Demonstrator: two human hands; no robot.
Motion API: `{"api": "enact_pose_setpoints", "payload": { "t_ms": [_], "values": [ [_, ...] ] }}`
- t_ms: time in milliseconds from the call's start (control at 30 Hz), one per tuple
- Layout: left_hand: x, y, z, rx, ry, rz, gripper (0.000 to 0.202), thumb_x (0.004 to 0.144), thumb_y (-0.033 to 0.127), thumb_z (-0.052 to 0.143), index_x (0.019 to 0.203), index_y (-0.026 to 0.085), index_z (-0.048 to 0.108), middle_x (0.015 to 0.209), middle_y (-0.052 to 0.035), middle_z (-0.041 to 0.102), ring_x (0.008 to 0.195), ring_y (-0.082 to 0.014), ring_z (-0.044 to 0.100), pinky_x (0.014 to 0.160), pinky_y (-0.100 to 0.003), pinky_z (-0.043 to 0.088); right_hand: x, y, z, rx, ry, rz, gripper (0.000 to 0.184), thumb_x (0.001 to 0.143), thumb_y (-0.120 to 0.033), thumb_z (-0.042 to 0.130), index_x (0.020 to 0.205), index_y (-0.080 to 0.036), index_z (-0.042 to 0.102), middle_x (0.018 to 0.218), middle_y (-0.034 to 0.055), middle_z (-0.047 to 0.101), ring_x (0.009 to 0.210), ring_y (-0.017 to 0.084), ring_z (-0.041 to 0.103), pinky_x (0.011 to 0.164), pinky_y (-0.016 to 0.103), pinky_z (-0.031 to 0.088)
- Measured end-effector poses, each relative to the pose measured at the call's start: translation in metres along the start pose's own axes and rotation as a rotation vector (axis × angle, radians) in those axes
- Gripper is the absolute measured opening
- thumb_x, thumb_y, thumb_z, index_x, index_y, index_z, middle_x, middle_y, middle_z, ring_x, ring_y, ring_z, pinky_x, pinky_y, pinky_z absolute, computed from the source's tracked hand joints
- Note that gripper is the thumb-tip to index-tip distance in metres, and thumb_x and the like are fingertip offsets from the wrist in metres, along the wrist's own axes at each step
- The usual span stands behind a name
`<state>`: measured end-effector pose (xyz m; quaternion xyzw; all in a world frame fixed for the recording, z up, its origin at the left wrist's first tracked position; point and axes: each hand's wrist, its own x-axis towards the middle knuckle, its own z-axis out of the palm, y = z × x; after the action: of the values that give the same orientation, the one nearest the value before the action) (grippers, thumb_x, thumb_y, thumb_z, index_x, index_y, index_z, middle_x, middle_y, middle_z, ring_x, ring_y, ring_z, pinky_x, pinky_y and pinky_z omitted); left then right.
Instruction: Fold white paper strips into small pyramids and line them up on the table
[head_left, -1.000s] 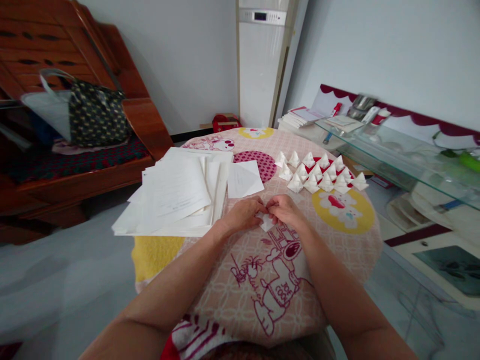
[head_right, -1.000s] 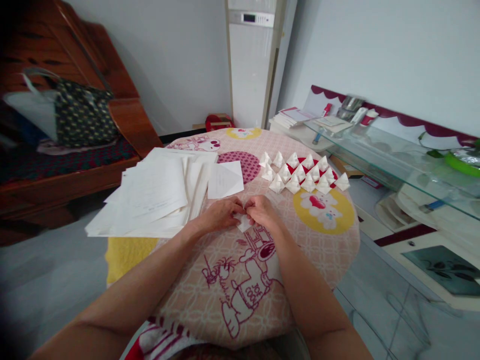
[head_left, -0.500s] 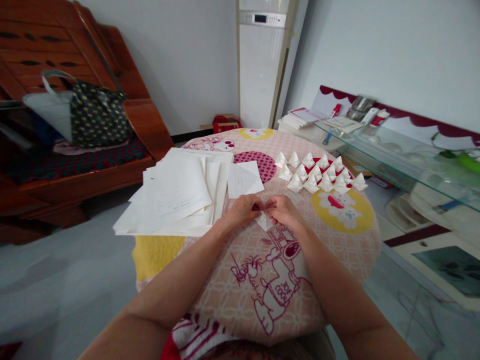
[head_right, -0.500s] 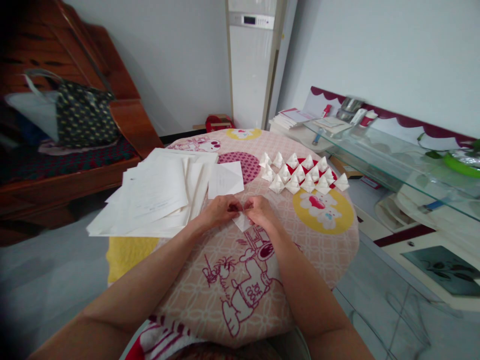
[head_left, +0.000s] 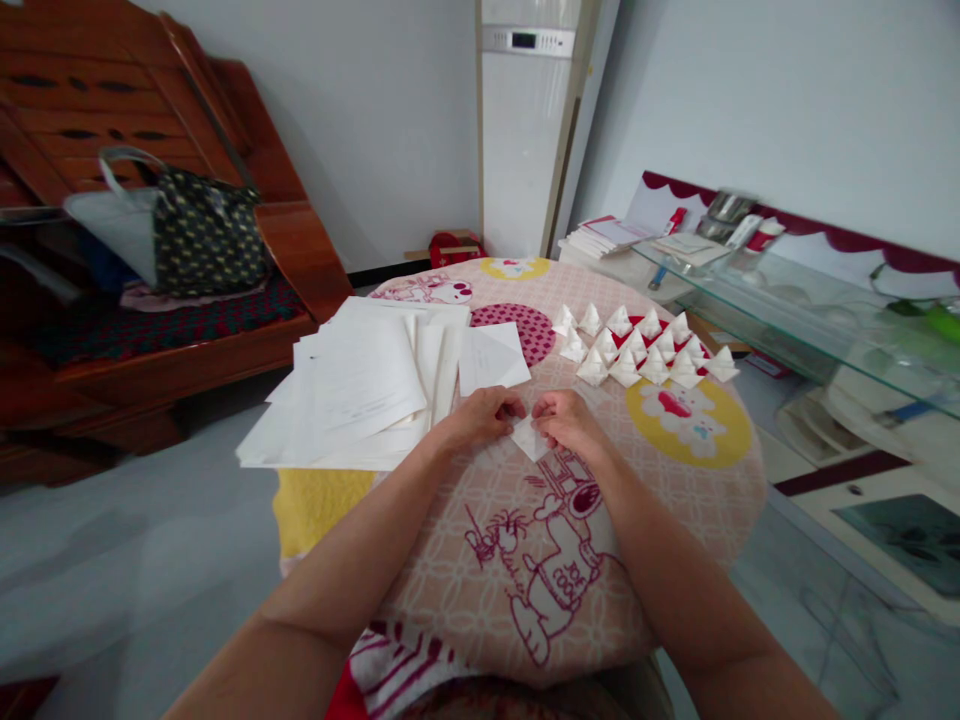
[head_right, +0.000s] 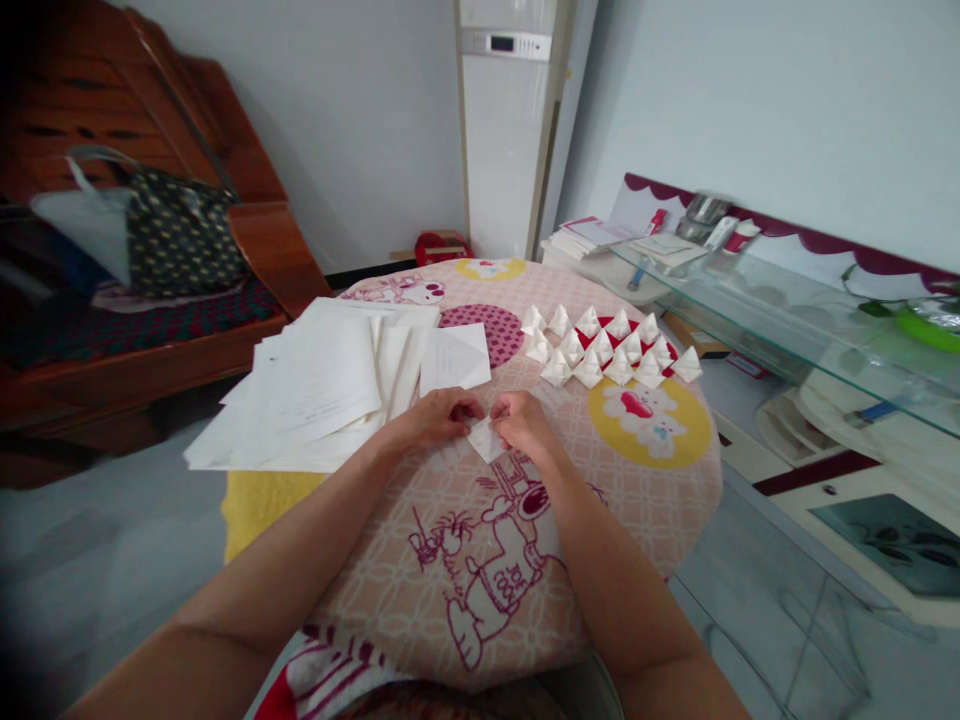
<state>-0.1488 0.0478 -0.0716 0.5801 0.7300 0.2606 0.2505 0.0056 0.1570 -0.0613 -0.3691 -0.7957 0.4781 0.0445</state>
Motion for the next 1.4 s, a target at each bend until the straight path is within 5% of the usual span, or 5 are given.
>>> {"api": "enact_pose_setpoints", "payload": {
  "t_ms": [300,900,1133,1400],
  "values": [
    [-0.002,0.011,-0.001,0.045,-0.013,-0.052,0.035,0.066,0.017,0.077,0.100,0.017,0.072,0.078,0.0018,0.064,0.067,-0.0126,0.053,0.067,-0.026,0.042,0.002,0.002,0.002,-0.006,0.002,0.004,0.011,0.084,-0.006,0.061,0.082,-0.017,0.062,0.047,-0.0060,0.052,0.038,0.010,0.051,0.039,0.017,0.035],
    [0.000,0.002,-0.004,-0.045,-0.064,-0.021,0.045,0.063,0.006,0.062,0.105,0.014,0.074,0.085,-0.0010,0.071,0.069,-0.0124,0.058,0.066,-0.024,0.045,0.002,0.003,0.001,-0.007,0.002,-0.009,0.009,0.083,-0.009,0.067,0.082,-0.017,0.063,0.052,-0.0046,0.056,0.041,0.009,0.053,0.039,0.016,0.036],
    [-0.002,0.003,0.002,-0.006,0.061,0.077,0.036,0.074,0.011,0.061,0.106,0.017,0.075,0.086,-0.0007,0.070,0.073,-0.0125,0.059,0.069,-0.024,0.045,0.006,0.008,0.002,-0.016,-0.012,-0.029,0.010,0.081,-0.008,0.068,0.083,-0.017,0.063,0.049,-0.0063,0.054,0.039,0.008,0.050,0.040,0.016,0.035],
    [0.002,0.000,0.011,0.022,0.064,0.124,0.038,0.075,0.014,0.067,0.110,0.022,0.078,0.087,-0.0002,0.070,0.073,-0.0119,0.056,0.072,-0.025,0.044,0.002,0.008,-0.005,-0.071,-0.077,-0.109,0.017,0.076,-0.007,0.070,0.088,-0.017,0.064,0.054,-0.0081,0.052,0.041,0.009,0.049,0.041,0.020,0.034]
  ]
}}
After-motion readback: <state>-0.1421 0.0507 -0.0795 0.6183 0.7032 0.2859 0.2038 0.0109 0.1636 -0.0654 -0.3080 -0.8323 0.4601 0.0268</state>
